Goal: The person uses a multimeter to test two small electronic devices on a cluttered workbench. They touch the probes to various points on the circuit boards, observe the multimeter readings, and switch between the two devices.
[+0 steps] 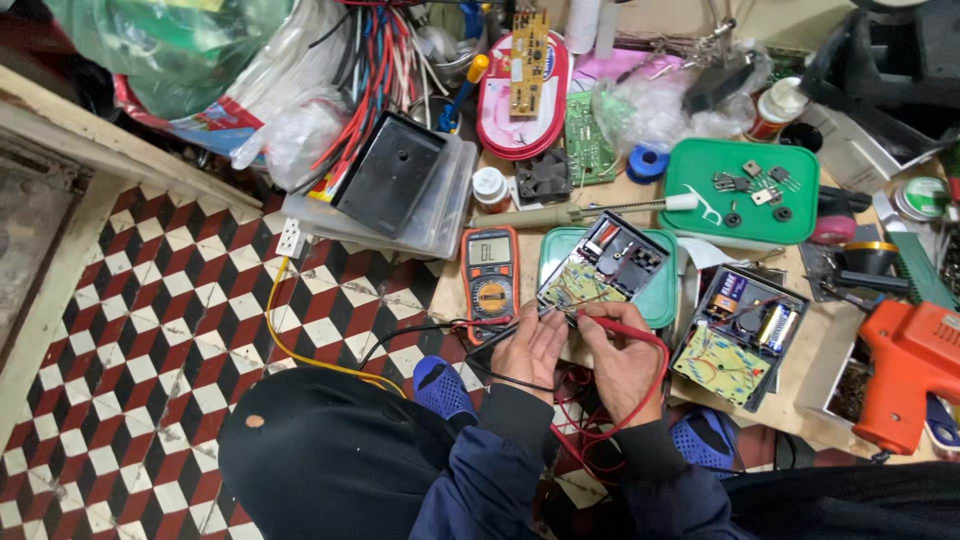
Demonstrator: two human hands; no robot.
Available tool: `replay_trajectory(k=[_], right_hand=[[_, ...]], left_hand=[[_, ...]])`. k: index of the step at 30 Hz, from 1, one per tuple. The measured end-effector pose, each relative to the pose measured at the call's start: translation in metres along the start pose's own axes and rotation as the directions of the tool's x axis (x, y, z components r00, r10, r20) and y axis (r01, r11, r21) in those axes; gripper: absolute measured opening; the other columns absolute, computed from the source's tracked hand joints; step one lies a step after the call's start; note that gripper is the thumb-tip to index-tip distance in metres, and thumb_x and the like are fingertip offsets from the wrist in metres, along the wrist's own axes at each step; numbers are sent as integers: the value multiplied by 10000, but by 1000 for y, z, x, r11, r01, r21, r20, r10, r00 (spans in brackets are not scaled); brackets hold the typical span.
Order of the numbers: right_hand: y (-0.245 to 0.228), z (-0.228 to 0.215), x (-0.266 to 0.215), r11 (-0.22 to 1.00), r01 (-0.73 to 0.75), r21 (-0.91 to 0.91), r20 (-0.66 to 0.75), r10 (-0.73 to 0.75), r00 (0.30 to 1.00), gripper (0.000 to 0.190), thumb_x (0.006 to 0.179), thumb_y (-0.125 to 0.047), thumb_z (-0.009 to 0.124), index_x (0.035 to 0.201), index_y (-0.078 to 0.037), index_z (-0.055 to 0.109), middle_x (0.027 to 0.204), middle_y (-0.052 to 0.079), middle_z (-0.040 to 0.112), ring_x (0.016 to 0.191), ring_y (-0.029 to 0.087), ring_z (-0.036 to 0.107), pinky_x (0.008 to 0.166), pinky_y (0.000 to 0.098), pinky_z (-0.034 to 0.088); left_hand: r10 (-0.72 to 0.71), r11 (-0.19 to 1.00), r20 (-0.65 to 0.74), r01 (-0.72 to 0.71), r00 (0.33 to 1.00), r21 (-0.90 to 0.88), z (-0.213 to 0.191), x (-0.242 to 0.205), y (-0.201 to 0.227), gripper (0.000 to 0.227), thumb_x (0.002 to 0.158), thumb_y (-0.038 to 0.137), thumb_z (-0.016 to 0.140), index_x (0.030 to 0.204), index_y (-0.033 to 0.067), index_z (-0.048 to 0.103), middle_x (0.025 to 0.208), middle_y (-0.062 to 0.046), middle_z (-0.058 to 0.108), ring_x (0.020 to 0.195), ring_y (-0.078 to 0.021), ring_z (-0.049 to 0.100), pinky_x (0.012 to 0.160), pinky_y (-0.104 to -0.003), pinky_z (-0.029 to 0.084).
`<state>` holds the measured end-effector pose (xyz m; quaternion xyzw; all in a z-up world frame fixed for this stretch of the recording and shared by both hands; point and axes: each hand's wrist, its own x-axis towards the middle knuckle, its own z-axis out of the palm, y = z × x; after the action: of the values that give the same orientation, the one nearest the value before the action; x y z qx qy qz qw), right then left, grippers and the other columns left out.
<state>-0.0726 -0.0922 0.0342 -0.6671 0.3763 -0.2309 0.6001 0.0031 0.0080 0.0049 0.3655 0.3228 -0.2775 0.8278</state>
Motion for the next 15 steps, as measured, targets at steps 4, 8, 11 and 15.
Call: replay_trajectory(k=[4,8,11,15], right_hand=[[-48,-1,-19,999,11,-51,-27,-12,1000,160,1018,-276,837,1106,-143,843,988,128,814,942,210,753,909,401,619],[-73,22,-38,936,337,-104,163,-318,934,319,1157,-243,634,855,-147,604,847,59,598,774,219,579,791,363,478],[-68,61,-34,921,287,-261,322,-198,926,254,1142,-320,565,940,-170,536,788,59,546,702,224,518,731,351,424],[-17,115,-8,812,283,-511,314,-131,941,351,1051,-340,644,1334,-165,756,1197,150,825,1083,421,755,867,488,549]], left_hand=[[43,999,-28,-43,999,8,-2,-23,17,383,1022,141,816,1345,-42,719,1228,-285,786,1195,-371,790,1065,-451,668],[301,952,-150,-286,942,113,-28,-19,34,564,1029,324,712,1477,-13,646,1322,-265,730,1091,-383,793,986,-469,680],[356,935,-221,-346,908,85,-46,-13,46,563,1028,354,627,1455,-10,672,1368,-277,733,1100,-422,795,972,-478,669],[332,939,-299,-344,895,13,-75,6,43,501,1068,326,576,1459,24,658,1285,-277,776,1077,-421,803,957,-462,657]])
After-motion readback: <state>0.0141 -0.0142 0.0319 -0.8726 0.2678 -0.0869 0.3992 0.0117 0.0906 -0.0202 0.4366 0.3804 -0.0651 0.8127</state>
